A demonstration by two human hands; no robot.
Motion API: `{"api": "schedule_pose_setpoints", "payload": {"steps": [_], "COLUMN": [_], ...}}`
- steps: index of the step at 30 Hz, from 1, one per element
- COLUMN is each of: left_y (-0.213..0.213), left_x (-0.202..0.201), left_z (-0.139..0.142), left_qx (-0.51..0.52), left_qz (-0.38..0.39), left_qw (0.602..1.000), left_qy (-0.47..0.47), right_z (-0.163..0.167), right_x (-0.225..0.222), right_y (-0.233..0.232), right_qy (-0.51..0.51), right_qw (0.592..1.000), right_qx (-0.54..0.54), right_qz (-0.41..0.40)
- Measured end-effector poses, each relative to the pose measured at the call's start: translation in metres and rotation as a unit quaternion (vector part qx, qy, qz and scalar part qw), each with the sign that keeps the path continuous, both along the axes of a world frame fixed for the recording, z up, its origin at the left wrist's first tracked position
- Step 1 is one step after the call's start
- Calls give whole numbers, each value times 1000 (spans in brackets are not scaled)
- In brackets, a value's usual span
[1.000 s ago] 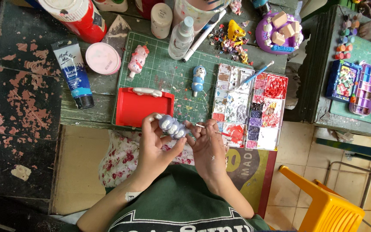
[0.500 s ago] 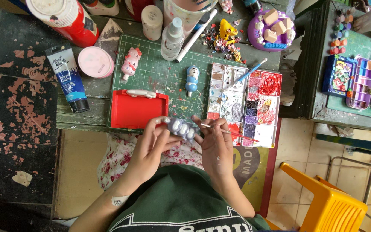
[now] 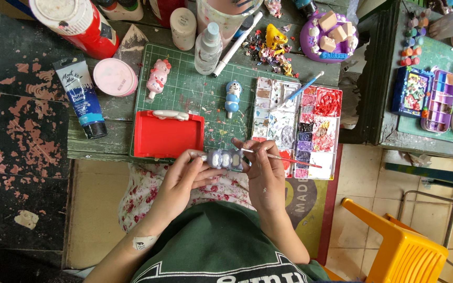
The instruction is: The person paints a small figurine using a fine brush and a watercolor palette. They hold the figurine in one hand and apply white paint to specific areas, rotating the object to reach different sides. The person repeatedly dips the brush into the palette to reload paint while continuing to detail the figurine.
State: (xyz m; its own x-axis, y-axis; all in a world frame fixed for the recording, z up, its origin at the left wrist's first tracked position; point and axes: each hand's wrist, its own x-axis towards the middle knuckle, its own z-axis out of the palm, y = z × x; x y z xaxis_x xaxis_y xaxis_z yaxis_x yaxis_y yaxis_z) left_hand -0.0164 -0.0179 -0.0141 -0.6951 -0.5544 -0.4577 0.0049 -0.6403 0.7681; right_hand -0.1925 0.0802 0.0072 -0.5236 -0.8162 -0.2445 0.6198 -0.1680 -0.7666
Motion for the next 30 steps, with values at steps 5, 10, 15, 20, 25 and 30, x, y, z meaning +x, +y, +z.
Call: {"api": "schedule_pose_setpoints", "payload": {"steps": [5,10,15,20,25,30], "left_y": [1,21,22,17,16,15], "left_x": [3,-1,-2,0,-4,-2], "left_z": [2,19,42,59,65,69], "left_qx": [13,-181,-301,-372,-421,-419], "left_qz": [-30,44,61,78,94,88], "left_qw": [999,982,951,924,902,903], "left_qy": [34,44,-22,-39,-5,-24], "right_z": [12,23,22,15,17,23], "right_x": [-5,2,12,15,15,15], "right_y": [9,17,17,18,19,17], "right_qy": [64,185,253,307,345,351], "right_qw": [998,982,963,948,936,934], "right_qx": [-6,-23,-87,-84,-66,-65], "right_qz": [20,10,30,-9,-17,-13]}}
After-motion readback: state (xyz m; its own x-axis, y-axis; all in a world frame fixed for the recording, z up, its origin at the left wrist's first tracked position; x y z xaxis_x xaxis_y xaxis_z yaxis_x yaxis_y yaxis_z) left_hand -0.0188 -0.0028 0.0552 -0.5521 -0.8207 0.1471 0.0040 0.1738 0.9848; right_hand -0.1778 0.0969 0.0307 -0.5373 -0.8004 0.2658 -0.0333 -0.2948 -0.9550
